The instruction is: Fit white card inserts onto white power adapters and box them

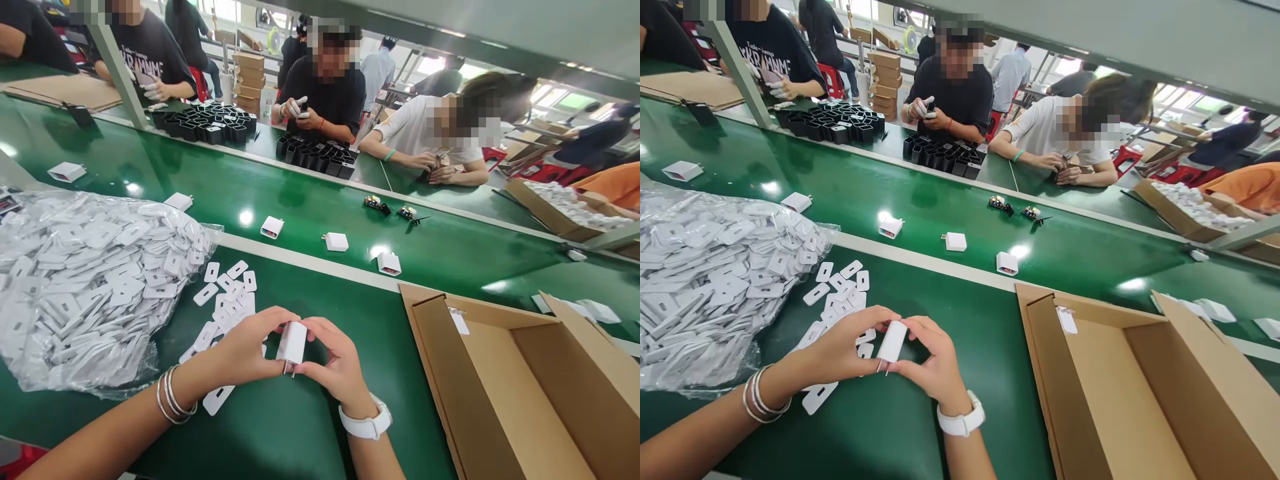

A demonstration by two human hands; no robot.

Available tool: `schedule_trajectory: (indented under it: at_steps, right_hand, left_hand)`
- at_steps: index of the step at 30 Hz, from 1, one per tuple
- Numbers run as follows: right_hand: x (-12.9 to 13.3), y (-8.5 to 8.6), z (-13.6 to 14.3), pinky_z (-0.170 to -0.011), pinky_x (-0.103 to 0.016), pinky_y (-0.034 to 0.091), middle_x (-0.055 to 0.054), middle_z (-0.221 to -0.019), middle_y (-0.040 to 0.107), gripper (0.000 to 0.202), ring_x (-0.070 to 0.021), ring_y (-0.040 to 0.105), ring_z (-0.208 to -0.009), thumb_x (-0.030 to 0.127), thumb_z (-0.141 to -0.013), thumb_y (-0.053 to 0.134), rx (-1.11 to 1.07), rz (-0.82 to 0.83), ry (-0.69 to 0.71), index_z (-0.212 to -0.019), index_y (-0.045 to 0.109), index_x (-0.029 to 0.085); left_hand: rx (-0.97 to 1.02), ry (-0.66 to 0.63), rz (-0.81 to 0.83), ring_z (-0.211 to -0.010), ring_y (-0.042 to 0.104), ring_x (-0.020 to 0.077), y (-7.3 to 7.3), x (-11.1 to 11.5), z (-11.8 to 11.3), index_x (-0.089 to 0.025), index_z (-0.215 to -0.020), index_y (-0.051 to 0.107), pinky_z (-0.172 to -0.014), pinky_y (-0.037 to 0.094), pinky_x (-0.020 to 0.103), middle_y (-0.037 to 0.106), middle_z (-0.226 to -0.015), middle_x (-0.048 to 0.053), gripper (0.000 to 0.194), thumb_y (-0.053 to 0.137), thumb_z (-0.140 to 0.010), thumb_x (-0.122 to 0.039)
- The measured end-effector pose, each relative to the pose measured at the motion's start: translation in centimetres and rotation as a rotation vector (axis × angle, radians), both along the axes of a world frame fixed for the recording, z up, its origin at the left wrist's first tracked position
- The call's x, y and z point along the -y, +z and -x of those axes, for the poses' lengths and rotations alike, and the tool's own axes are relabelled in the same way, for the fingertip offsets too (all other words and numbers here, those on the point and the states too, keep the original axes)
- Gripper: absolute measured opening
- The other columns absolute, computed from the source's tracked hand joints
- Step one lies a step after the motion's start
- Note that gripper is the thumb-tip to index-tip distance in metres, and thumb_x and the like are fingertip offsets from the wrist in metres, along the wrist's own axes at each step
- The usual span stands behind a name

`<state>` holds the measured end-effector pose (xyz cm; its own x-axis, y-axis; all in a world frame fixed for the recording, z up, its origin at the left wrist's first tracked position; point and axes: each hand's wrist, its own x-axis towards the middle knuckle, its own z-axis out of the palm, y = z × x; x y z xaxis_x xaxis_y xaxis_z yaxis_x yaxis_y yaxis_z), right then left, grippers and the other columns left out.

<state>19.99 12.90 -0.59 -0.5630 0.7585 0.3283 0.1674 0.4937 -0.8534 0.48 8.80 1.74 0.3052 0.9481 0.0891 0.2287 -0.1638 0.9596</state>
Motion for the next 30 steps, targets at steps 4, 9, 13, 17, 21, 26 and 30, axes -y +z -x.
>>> schedule_trajectory:
  at_steps: [4,9,13,17,21,26,30]
  right_hand:
    - [-0.6,-1.2,-0.3,-0.082,-0.033,0.052,-0.006,-0.097,0.064,0.050,-0.0205,0.062,-0.091,0.053,-0.074,0.071,-0.047,0.037,0.013,-0.113,0.062,0.024]
    - [-0.1,-2.1,-0.4,-0.085,-0.034,0.053,-0.008,-0.106,0.066,0.061,-0.0225,0.063,-0.097,0.044,-0.065,0.082,0.023,0.041,0.042,-0.118,0.059,0.024]
    - [0.5,-2.0,0.0,-0.084,-0.033,0.055,-0.008,-0.111,0.066,0.058,-0.0228,0.065,-0.098,0.018,-0.067,0.075,0.011,-0.070,-0.046,-0.121,0.057,0.025]
    - [0.9,-1.8,0.0,-0.094,-0.040,0.052,-0.006,-0.106,0.069,0.061,-0.0232,0.068,-0.094,0.011,-0.060,0.069,0.037,-0.123,-0.042,-0.118,0.055,0.025]
    - [0.8,-1.4,-0.6,-0.107,-0.052,0.039,-0.004,-0.098,0.069,0.062,-0.0205,0.069,-0.084,0.008,-0.058,0.060,0.134,-0.217,-0.036,-0.116,0.052,0.025]
    - [0.9,-1.0,-0.8,-0.105,-0.052,0.040,-0.004,-0.096,0.066,0.059,-0.0190,0.067,-0.082,0.008,-0.058,0.060,0.165,-0.238,-0.029,-0.115,0.051,0.023]
    - [1.2,-1.0,-0.5,-0.101,-0.044,0.045,-0.004,-0.098,0.064,0.058,-0.0208,0.064,-0.090,0.012,-0.058,0.063,0.034,-0.079,-0.008,-0.113,0.050,0.024]
  left_hand:
    - [0.047,0.079,0.031,-0.096,0.061,0.0223,-1.8,-0.4,-0.7,-0.020,-0.104,0.058,-0.090,0.051,0.038,0.064,-0.102,0.006,0.039,0.071,-0.067,-0.019]
    - [0.092,0.181,0.103,-0.098,0.061,0.0244,-2.6,0.7,-1.3,-0.020,-0.104,0.056,-0.089,0.052,0.039,0.064,-0.104,0.007,0.045,0.074,-0.064,-0.021]
    - [0.078,0.168,0.001,-0.101,0.062,0.0242,-2.4,1.1,-1.0,-0.022,-0.110,0.051,-0.089,0.052,0.037,0.063,-0.109,0.008,0.044,0.069,-0.070,-0.018]
    - [0.090,0.107,-0.205,-0.103,0.061,0.0217,-3.3,1.5,-0.7,-0.029,-0.116,0.043,-0.087,0.053,0.033,0.060,-0.111,0.005,0.052,0.064,-0.072,-0.010]
    - [-0.052,0.008,-0.285,-0.114,0.056,0.0264,-4.6,1.4,-0.4,-0.028,-0.126,0.036,-0.096,0.049,0.039,0.055,-0.120,0.010,0.066,0.061,-0.069,-0.005]
    - [-0.082,0.005,-0.274,-0.100,0.061,0.0231,-4.4,1.1,-0.5,-0.028,-0.123,0.041,-0.086,0.053,0.033,0.059,-0.111,0.008,0.060,0.069,-0.072,-0.010]
    - [0.125,0.072,-0.108,-0.096,0.063,0.0197,-3.8,1.4,-0.9,-0.029,-0.115,0.051,-0.080,0.053,0.026,0.063,-0.107,0.004,0.058,0.073,-0.066,-0.007]
